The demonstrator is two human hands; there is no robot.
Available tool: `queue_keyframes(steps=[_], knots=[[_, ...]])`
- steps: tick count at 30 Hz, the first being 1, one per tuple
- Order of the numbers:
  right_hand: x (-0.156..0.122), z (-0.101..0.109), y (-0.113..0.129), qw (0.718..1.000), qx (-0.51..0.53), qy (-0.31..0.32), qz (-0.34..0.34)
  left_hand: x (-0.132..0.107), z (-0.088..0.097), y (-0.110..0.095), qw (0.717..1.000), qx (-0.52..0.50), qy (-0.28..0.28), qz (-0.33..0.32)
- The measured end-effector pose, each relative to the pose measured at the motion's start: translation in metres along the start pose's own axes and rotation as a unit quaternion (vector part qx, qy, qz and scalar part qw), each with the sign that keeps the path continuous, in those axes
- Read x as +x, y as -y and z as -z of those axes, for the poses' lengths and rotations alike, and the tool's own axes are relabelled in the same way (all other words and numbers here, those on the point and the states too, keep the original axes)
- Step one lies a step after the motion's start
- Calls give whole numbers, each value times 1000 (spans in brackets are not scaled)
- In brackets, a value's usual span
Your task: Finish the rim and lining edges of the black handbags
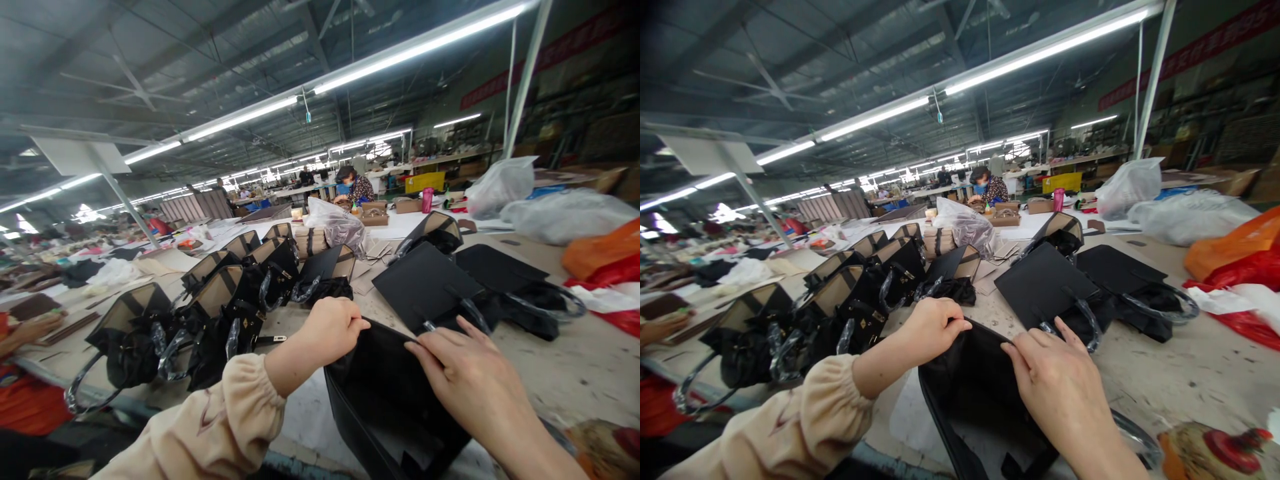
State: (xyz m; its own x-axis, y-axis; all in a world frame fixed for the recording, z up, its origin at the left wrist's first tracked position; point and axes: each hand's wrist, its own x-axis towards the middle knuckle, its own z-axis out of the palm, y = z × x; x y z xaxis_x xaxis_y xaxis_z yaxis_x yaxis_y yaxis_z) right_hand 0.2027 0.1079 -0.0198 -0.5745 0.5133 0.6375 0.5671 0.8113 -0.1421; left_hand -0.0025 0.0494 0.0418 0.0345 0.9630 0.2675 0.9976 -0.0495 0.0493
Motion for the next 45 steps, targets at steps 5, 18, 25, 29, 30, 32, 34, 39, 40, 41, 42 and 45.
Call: queue_keyframes(steps=[5,18,25,29,30,32,34,39,40,41,42,45], knots=[[-3,5,5,999,-31,-11,-2,1,3,-6,1000,15,15,23],[46,-8,42,996,-85,39,-5,-1,-1,-3,999,5,-8,44],[38,-8,41,996,-88,5,0,-33,17,-13,982,-125,-116,83],[28,8,43,995,-99,-7,7,-52,25,-25,990,-106,-66,66],[24,12,42,994,-106,-10,5,-53,25,-27,992,-99,-50,66],[17,20,39,993,-118,-14,-6,-51,24,-30,993,-93,-25,64],[9,24,36,993,-119,-15,-16,-45,21,-33,994,-94,-12,51],[-1,23,29,995,-95,-8,-26,-23,11,-39,997,-77,-12,1],[-1,22,27,996,-90,-6,-27,-18,9,-39,997,-75,-6,-9],[0,22,25,996,-87,-5,-28,-14,7,-38,997,-76,0,-17],[1,21,23,996,-85,-4,-29,-10,5,-37,996,-81,5,-21],[5,20,19,996,-86,-3,-31,-2,0,-31,995,-102,-6,-15]])
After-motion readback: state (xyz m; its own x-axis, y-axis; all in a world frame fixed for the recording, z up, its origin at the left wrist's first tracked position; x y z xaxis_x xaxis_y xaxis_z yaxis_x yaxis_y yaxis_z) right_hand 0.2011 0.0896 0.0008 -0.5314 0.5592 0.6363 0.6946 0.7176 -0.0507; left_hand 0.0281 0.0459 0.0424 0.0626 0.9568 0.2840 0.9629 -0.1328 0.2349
